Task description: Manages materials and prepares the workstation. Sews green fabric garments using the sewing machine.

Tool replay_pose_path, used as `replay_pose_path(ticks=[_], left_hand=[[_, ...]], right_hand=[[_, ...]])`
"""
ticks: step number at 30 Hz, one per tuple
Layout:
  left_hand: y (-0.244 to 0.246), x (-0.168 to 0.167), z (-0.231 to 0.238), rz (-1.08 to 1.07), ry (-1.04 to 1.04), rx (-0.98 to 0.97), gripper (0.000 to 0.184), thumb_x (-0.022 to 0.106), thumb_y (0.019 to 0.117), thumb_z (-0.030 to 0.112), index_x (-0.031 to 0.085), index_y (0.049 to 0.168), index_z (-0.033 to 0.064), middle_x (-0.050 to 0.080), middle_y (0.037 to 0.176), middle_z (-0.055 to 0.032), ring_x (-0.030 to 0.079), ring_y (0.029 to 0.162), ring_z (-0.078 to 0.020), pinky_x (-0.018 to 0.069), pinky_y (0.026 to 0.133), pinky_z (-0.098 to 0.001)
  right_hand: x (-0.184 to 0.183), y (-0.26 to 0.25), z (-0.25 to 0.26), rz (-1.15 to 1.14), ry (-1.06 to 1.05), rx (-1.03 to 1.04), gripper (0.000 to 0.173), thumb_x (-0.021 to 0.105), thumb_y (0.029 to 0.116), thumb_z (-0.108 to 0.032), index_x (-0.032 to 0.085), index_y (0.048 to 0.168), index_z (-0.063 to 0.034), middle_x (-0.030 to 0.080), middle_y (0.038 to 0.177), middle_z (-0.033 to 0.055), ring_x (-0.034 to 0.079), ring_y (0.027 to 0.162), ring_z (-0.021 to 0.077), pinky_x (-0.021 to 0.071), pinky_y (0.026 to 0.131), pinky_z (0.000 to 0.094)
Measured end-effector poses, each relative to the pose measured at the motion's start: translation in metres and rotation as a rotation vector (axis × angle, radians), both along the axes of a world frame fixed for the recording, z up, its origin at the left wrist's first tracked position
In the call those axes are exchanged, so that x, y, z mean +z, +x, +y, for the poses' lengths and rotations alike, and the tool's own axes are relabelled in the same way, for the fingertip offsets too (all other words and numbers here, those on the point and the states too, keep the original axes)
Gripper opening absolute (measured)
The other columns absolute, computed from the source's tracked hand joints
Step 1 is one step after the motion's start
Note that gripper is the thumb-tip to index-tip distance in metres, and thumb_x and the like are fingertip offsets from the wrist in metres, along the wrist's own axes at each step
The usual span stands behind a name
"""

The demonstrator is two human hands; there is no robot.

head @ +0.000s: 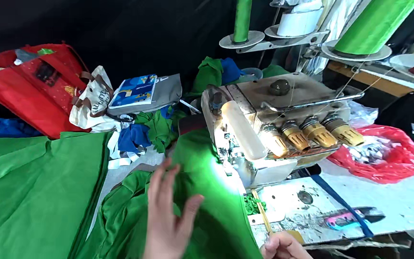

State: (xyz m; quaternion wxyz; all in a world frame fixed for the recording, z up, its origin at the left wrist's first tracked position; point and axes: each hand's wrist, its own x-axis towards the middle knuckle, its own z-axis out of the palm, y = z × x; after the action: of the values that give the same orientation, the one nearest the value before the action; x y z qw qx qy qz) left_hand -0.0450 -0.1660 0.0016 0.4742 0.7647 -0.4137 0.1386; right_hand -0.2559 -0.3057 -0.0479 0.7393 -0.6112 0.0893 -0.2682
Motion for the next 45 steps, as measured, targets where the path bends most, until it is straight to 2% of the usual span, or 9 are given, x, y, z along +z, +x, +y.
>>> replay_pose_path(ticks=[4,7,13,18,22,30,39,43,45], left_hand=[[0.069,-0.006,0.009,0.496,0.058,-0.282,0.086,0.051,0.0963,0.066,0.027,0.162,0.0161,0.033,0.166,-0.0031,0.037,0.149,-0.0146,0.0380,0.119,-0.0418],[0.095,0.005,0.009,0.576,0.345,-0.382,0.087,0.062,0.0920,0.055,0.029,0.161,0.0133,0.047,0.156,-0.0040,0.048,0.140,-0.0133,0.0436,0.114,-0.0405],[0.124,0.064,0.038,0.830,0.692,-0.564,0.021,0.084,0.0772,0.025,0.078,0.095,0.0163,0.077,0.085,0.0038,0.072,0.079,-0.0033,0.0598,0.072,-0.0229],[0.105,0.079,0.047,0.951,0.387,-0.500,0.044,0.074,0.0904,0.032,0.067,0.132,0.0193,0.075,0.116,0.0018,0.071,0.104,-0.0076,0.0597,0.088,-0.0265],[0.090,0.081,0.051,0.956,0.395,-0.572,0.048,0.081,0.0837,0.041,0.069,0.127,0.0245,0.076,0.112,0.0067,0.071,0.101,-0.0034,0.0594,0.088,-0.0237],[0.083,0.092,0.044,0.753,0.534,-0.440,0.052,0.087,0.0703,0.017,0.072,0.120,0.0184,0.077,0.103,0.0004,0.073,0.094,-0.0098,0.0617,0.082,-0.0269],[0.074,0.082,0.045,0.645,0.554,-0.358,0.052,0.085,0.0757,0.013,0.069,0.125,0.0159,0.076,0.107,0.0024,0.072,0.099,-0.0079,0.0607,0.088,-0.0290],[0.070,0.044,0.047,0.592,0.501,-0.191,0.066,0.085,0.0769,0.035,0.060,0.133,0.0105,0.072,0.114,-0.0009,0.069,0.107,-0.0094,0.0580,0.095,-0.0326],[0.053,0.037,0.047,0.333,0.438,-0.009,0.093,0.074,0.0793,0.062,0.046,0.149,0.0068,0.063,0.133,-0.0117,0.061,0.123,-0.0249,0.0508,0.101,-0.0502]], right_hand=[[0.021,0.005,-0.002,-0.084,-0.142,0.030,0.028,0.070,0.0963,-0.012,0.064,0.119,-0.0266,0.071,0.108,-0.0189,0.066,0.106,-0.0030,0.0535,0.102,0.0253],[0.036,0.009,-0.001,-0.113,0.036,0.113,0.027,0.070,0.0957,-0.011,0.064,0.117,-0.0273,0.070,0.103,-0.0189,0.065,0.092,-0.0071,0.0557,0.083,0.0149],[0.031,0.010,-0.002,-0.045,0.220,0.168,0.028,0.070,0.0929,-0.004,0.063,0.113,-0.0226,0.071,0.096,-0.0150,0.067,0.086,-0.0028,0.0573,0.079,0.0196],[0.036,0.003,0.003,0.030,0.156,0.055,0.035,0.077,0.0850,0.002,0.062,0.111,-0.0154,0.075,0.096,-0.0135,0.071,0.081,0.0002,0.0615,0.074,0.0216],[0.030,0.000,-0.001,0.031,0.141,0.084,0.034,0.074,0.0885,0.000,0.059,0.112,-0.0187,0.073,0.093,-0.0153,0.069,0.077,-0.0021,0.0600,0.071,0.0194],[0.036,0.001,-0.005,0.090,0.000,0.108,0.030,0.068,0.0929,0.002,0.053,0.117,-0.0088,0.072,0.092,-0.0083,0.071,0.076,0.0037,0.0613,0.068,0.0254],[0.039,-0.011,-0.004,0.148,-0.090,0.072,0.020,0.067,0.0931,0.002,0.054,0.107,-0.0053,0.069,0.092,-0.0051,0.068,0.079,0.0033,0.0597,0.072,0.0255],[0.017,-0.004,0.000,0.218,-0.115,0.026,0.014,0.066,0.0935,0.003,0.056,0.104,0.0004,0.069,0.089,-0.0006,0.069,0.075,0.0049,0.0605,0.071,0.0266],[0.007,-0.003,-0.001,0.189,-0.130,0.028,0.014,0.065,0.0942,0.003,0.056,0.103,-0.0016,0.069,0.088,-0.0020,0.068,0.073,0.0047,0.0605,0.070,0.0272]])
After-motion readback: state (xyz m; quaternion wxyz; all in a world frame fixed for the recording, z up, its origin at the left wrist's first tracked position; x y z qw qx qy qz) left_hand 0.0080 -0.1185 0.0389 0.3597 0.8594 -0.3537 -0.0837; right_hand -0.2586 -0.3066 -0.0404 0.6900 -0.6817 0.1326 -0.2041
